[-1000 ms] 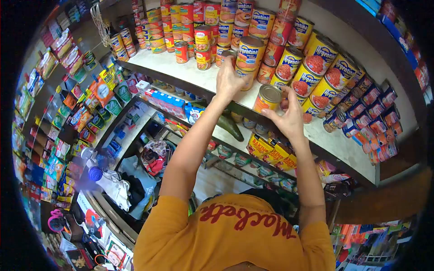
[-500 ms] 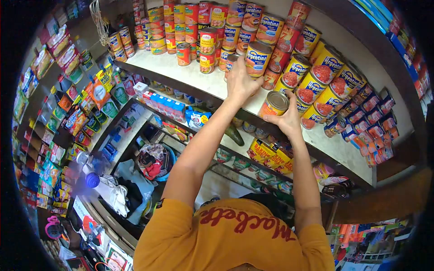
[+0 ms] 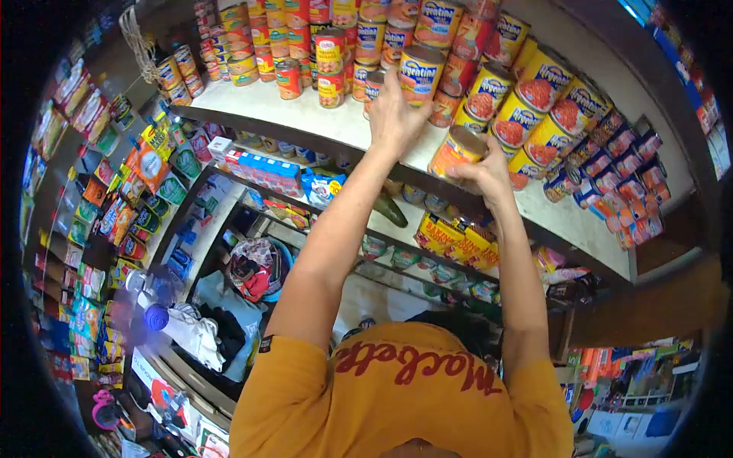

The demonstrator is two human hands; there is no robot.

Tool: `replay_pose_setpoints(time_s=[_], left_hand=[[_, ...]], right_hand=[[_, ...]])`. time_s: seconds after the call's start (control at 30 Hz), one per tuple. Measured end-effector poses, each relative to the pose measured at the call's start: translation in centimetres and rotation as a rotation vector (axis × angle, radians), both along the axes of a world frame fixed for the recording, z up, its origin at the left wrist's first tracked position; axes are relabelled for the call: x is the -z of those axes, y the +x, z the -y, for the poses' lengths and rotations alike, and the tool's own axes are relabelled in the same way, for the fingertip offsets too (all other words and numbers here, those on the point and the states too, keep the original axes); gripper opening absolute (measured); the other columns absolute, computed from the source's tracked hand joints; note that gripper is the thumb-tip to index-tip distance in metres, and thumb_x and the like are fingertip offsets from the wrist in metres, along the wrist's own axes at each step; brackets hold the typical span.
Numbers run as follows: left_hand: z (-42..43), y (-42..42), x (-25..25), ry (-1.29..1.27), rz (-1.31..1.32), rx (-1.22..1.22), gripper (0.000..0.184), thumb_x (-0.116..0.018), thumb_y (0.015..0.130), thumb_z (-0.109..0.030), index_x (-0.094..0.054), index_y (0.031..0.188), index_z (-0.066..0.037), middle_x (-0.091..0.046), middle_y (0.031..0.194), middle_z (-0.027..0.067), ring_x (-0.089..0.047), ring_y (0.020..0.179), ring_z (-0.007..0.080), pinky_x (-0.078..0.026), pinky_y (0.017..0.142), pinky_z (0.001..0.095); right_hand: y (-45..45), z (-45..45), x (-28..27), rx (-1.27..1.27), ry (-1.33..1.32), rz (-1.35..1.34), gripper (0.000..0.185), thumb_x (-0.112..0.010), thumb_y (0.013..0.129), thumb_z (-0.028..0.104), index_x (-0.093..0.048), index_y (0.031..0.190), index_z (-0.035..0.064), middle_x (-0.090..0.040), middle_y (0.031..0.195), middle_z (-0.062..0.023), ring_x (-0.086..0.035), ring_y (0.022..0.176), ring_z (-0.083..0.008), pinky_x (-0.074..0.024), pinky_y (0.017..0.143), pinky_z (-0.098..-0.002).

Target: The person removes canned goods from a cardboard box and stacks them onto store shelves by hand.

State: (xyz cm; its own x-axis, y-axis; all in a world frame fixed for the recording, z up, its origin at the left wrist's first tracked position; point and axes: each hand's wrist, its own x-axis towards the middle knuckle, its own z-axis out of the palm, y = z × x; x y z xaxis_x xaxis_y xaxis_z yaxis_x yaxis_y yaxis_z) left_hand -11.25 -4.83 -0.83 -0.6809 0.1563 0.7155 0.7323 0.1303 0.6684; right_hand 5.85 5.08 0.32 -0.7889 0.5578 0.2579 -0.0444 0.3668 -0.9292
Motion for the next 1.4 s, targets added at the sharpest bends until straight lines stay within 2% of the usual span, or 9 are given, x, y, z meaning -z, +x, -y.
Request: replay_pose_setpoints(time_s=[0.3,0.4,0.5,0.7,0.93,1.03,1.2,1.33,1.4], left_hand=[[-0.2,-0.6,0.3,-0.017,-0.047,-0.062,0.073,-0.081,0.065,-0.031,-0.044,0.121,-0.003,-0.063,0.103,0.0145,-0.064,0.090,0.0334,-0.052,0.074,0.0434],[0.4,-0.1,-0.1,-0.022,0.066,0.051,0.081,-0.078,0.065,-0.027,-0.039,0.128,0.004,-0.056,0.114,0.0248,-0.055,0.107,0.0397,-0.045,0.091,0.0446],[1.6,1.0,-0.1,0.093,-0.193,-0.113,0.073,-0.080,0.064,-0.026,-0.044,0.122,0.000,-0.057,0.111,0.0198,-0.056,0.104,0.0357,-0.047,0.086,0.0423],[8.5,5.5,-1.7,-0.179,-0.442,0.586,0.079,-0.060,0.058,0.008,-0.047,0.133,-0.011,-0.041,0.141,0.0177,-0.038,0.131,0.0368,-0.032,0.109,0.0447],[9.1,5.4,-3.1,-0.340,-0.218,0.760,0.085,-0.079,0.053,-0.017,-0.047,0.131,-0.006,-0.057,0.119,0.0139,-0.057,0.112,0.0310,-0.045,0.098,0.0370],[8.7,5.2,-1.1,0.185,0.706,1.247,0.079,-0.077,0.058,-0.022,-0.047,0.128,-0.001,-0.060,0.113,0.0154,-0.060,0.107,0.0280,-0.047,0.095,0.0371],[8.2,5.0,1.4,0.578,1.033,1.609,0.072,-0.073,0.065,-0.028,-0.048,0.125,0.003,-0.062,0.109,0.0205,-0.061,0.101,0.0336,-0.045,0.096,0.0491],[9.0,6.5,0.1,0.663,1.034,1.504,0.068,-0.071,0.072,-0.014,-0.041,0.132,-0.002,-0.063,0.105,0.0125,-0.064,0.094,0.0268,-0.053,0.085,0.0433],[9.3,6.2,-0.5,0.389,0.855,1.265,0.071,-0.074,0.068,-0.013,-0.043,0.131,-0.001,-0.064,0.100,0.0102,-0.064,0.089,0.0221,-0.054,0.080,0.0383]], right_hand=[[-0.2,0.1,0.3,-0.240,-0.641,-0.361,0.051,-0.069,0.075,0.004,-0.048,0.120,-0.0054,-0.062,0.111,-0.0132,-0.063,0.099,-0.0232,-0.0515,0.090,-0.0404],[0.7,2.2,-0.8,-0.447,-0.947,-0.319,0.058,-0.062,0.086,0.037,-0.047,0.126,-0.0013,-0.060,0.115,-0.0196,-0.061,0.102,-0.0392,-0.0479,0.090,-0.0576],[1.5,3.3,-1.5,-0.462,-1.182,-0.194,0.070,-0.048,0.089,0.059,-0.045,0.131,0.0032,-0.059,0.113,-0.0248,-0.060,0.098,-0.0480,-0.0483,0.082,-0.0654],[2.3,2.2,-0.9,-0.619,-1.423,-0.035,0.070,-0.045,0.089,0.062,-0.051,0.122,0.0000,-0.064,0.092,-0.0261,-0.065,0.079,-0.0450,-0.0551,0.068,-0.0582],[2.3,2.5,0.0,-0.938,-1.156,0.118,0.070,-0.035,0.093,0.063,-0.054,0.114,-0.0009,-0.064,0.075,-0.0190,-0.062,0.049,-0.0272,-0.0566,0.052,-0.0442],[3.0,2.6,-1.6,-0.646,-0.689,0.243,0.064,-0.034,0.097,0.055,-0.059,0.108,-0.0024,-0.064,0.073,-0.0142,-0.060,0.046,-0.0237,-0.0533,0.047,-0.0342],[3.1,4.2,-2.0,-0.425,-0.307,0.053,0.026,-0.063,0.092,0.027,-0.065,0.096,0.0016,-0.065,0.080,-0.0031,-0.060,0.066,-0.0085,-0.0466,0.058,-0.0195],[2.4,4.0,-1.9,-0.345,-0.342,-0.051,0.037,-0.069,0.084,0.021,-0.053,0.111,0.0022,-0.061,0.097,-0.0053,-0.060,0.085,-0.0113,-0.0496,0.072,-0.0259],[2.2,4.5,-2.0,-0.332,-0.259,-0.174,0.044,-0.073,0.080,0.018,-0.052,0.115,0.0015,-0.059,0.104,-0.0073,-0.058,0.093,-0.0128,-0.0499,0.078,-0.0284]])
